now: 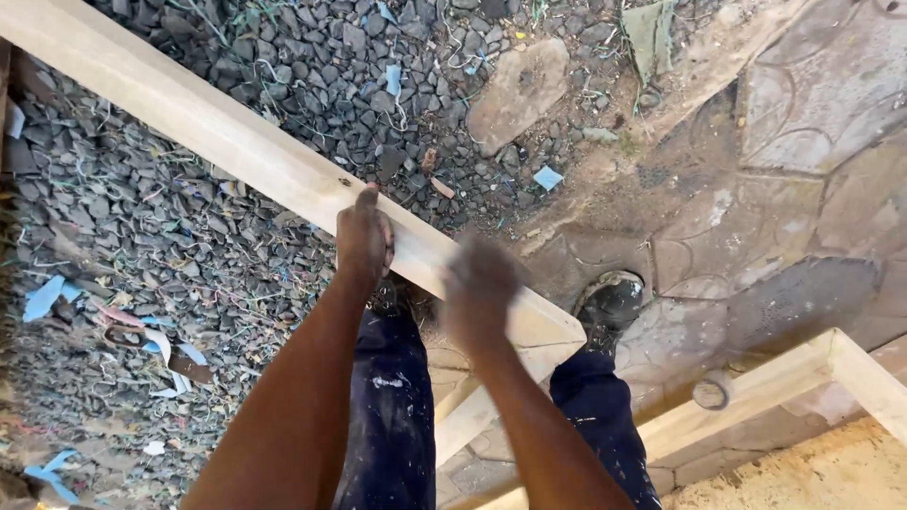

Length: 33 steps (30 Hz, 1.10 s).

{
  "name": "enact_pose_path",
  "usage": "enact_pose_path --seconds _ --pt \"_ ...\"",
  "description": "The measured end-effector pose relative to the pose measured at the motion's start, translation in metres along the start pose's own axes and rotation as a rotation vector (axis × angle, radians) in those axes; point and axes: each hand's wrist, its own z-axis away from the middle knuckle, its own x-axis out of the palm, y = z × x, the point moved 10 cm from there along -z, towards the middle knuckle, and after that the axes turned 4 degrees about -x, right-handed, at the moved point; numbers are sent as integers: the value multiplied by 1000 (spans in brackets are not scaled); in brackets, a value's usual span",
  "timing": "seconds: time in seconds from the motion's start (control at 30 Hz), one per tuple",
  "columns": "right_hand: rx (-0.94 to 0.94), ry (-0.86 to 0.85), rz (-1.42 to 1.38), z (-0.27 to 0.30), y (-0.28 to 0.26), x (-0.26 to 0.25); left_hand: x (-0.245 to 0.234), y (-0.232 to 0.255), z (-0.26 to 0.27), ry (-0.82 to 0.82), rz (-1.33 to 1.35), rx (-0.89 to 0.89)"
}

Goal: Sanding the joints and edges of a wooden frame using a sanding block to smooth the surface.

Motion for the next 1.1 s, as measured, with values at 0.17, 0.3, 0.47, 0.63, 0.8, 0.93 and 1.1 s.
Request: enact_pose_path --seconds 0.17,0.3,0.47,0.63,0.8,0.93,1.1 --pt "50 -343 -410 -27 3 -59 -6 10 6 -1 -33 -2" --pt "181 -551 -368 81 116 -55 -1 -7 -9 8 -84 0" --pt "45 -529 -512 21 53 3 -2 -8 -9 52 -43 -2" --pt "91 -529 -685 -22 10 -4 2 -3 -13 30 -99 6" --pt "484 -758 -644 87 130 -72 -1 4 8 43 -67 0" --pt "537 -843 -732 64 115 -55 1 8 13 41 -55 11" --pt "350 -937 -774 -48 21 32 -1 0 -2 58 41 28"
